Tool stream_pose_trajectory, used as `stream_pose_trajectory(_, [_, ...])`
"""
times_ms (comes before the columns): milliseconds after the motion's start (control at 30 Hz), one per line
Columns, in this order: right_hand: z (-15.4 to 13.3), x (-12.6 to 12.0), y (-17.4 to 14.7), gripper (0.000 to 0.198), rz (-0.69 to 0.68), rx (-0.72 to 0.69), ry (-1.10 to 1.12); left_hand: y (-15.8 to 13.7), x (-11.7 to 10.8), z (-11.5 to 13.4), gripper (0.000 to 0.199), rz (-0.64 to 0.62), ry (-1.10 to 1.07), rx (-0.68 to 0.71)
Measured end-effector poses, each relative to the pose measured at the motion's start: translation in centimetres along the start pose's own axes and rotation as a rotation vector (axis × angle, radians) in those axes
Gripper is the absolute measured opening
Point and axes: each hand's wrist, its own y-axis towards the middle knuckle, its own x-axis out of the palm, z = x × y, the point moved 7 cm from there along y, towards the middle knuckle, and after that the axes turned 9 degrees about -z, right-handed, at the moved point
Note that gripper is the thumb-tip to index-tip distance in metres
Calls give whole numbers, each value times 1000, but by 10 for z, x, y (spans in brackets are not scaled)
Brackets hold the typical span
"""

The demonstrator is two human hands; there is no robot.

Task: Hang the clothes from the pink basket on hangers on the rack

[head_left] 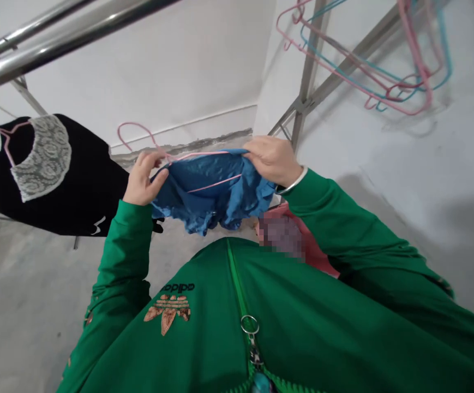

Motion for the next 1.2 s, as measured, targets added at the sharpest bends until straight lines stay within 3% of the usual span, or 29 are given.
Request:
stream_pose_trajectory(167, [15,-25,-10,39,29,10,70,-25,20,-75,63,-163,-309,-280])
stream_pose_trajectory(233, [18,-31,-13,39,27,19,107,-34,32,-91,55,-164,-405,-365])
stream_pose_trajectory(300, [22,-35,-16,38,33,34,132,-38,37,-97,38,-77,-437,-420])
stream_pose_trajectory(367, [25,-39,-20,37,60,45,148,-40,35,-97,25,32,-427,-453])
stream_pose_trajectory(467, [29,-46,-25,34,119,51,165,-42,30,-93,22,107,-426,-429])
stream_pose_trajectory(667, [35,-56,-32,26,180,44,229,-39,31,-83,24,71,-369,-353])
stream_pose_trajectory(867, [43,-65,-39,21,242,52,252,-48,2,-89,24,122,-206,-312])
stream_pose_trajectory(1000, [46,-60,-40,23,227,76,278,-57,-6,-96,26,4,-104,-276])
stream_pose_trajectory(1100, [44,-51,-35,23,182,63,320,-50,-13,-72,34,39,-10,-192])
stream_pose_trajectory(1200, [40,-44,-28,26,155,58,344,-28,-12,-26,53,81,42,-67])
